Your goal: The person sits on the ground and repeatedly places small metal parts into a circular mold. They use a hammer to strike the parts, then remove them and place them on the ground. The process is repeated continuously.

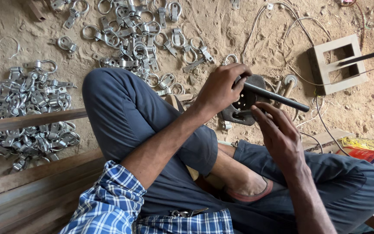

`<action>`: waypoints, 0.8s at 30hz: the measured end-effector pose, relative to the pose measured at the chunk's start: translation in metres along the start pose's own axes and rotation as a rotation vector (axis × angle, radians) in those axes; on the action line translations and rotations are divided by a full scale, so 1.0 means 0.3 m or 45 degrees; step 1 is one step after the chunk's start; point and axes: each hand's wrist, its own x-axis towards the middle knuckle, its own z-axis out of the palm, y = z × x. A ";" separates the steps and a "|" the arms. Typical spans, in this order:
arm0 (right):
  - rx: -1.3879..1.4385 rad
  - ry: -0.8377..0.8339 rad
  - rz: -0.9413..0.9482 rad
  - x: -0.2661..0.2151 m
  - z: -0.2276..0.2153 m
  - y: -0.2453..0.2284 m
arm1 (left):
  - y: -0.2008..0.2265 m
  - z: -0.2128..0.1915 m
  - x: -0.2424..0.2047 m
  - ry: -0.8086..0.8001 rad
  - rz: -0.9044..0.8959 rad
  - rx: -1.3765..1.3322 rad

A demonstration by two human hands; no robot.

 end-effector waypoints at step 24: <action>-0.040 0.022 0.023 -0.007 0.028 0.015 | -0.013 0.017 0.002 -0.042 -0.057 -0.028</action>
